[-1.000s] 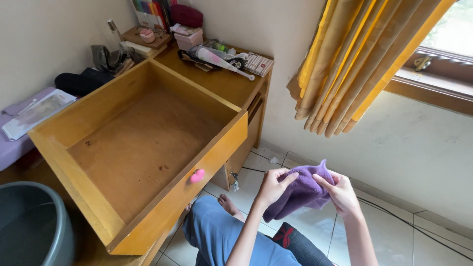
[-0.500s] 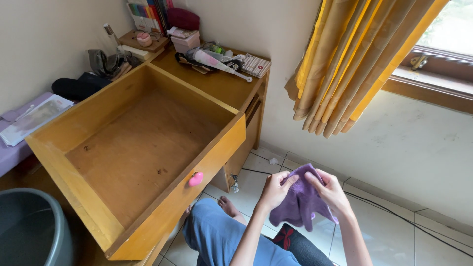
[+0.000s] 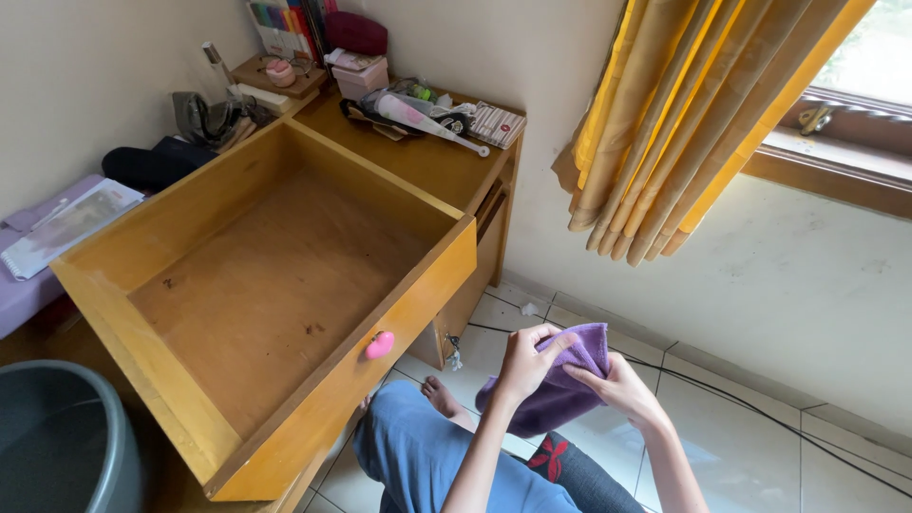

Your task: Cleaning a wooden drawer with a cloth and then placing notebooks and folders inside to organize them.

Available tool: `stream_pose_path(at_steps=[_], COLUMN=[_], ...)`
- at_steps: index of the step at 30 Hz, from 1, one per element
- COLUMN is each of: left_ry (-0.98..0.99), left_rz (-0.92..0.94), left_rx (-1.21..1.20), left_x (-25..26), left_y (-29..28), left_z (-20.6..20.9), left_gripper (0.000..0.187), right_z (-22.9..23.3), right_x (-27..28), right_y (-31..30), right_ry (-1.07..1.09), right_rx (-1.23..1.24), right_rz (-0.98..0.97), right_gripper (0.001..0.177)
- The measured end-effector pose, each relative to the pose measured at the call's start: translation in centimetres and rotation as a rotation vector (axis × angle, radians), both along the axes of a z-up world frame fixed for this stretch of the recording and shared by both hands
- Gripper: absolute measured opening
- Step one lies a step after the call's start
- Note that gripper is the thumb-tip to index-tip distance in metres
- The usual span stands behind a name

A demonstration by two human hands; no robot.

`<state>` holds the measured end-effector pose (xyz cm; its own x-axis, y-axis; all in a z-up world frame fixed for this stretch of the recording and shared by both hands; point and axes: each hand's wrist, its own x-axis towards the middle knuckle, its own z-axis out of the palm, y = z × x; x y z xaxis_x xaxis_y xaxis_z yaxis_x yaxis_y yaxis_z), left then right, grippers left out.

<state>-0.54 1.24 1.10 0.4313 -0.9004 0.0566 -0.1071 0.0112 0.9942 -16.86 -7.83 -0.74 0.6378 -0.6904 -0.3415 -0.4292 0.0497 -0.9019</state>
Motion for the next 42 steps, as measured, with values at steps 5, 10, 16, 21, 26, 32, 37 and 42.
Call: stream_pose_path(at_steps=[5,10,16,21,26,32,37,42], left_ry=[-0.1,-0.299,-0.788,-0.529,-0.518,-0.634,-0.822,-0.848], left_rz=[0.046,0.199,-0.061,-0.288,-0.214,-0.074,-0.075,-0.11], left_rx=[-0.002,-0.131,-0.33,0.032,0.242,0.159,-0.143,-0.017], left_x=[0.1,0.0,-2.0,-2.2,-0.8,-2.4,-4.3,-3.6], left_y=[0.1,-0.6,0.5,0.8,1.2,1.3,1.7,1.3], left_z=[-0.8,-3.3,-2.0,-2.0,-3.6,-0.8,-1.3,-4.2], left_gripper=[0.028,0.025,0.077,0.089,0.092,0.094,0.092,0.077], right_z=[-0.4,-0.6,-3.2,-1.2,0.6,-1.3,5.7,3.2], right_x=[0.5,1.3,1.1,0.7,0.9,2.1,4.2,2.8], right_y=[0.6,0.6,-0.6,0.7,1.1,1.4,4.1,2.7], right_ry=[-0.039,-0.049,-0.469,-0.394,-0.267,-0.314,-0.291,-0.232], right_rx=[0.085,0.195,0.434,0.425,0.411,0.465,0.578,0.418], right_rz=[-0.015,-0.147,-0.284,-0.32,-0.322,-0.312,-0.556,-0.496], right_gripper=[0.043,0.043,0.032,0.047,0.034,0.034,0.054,0.044])
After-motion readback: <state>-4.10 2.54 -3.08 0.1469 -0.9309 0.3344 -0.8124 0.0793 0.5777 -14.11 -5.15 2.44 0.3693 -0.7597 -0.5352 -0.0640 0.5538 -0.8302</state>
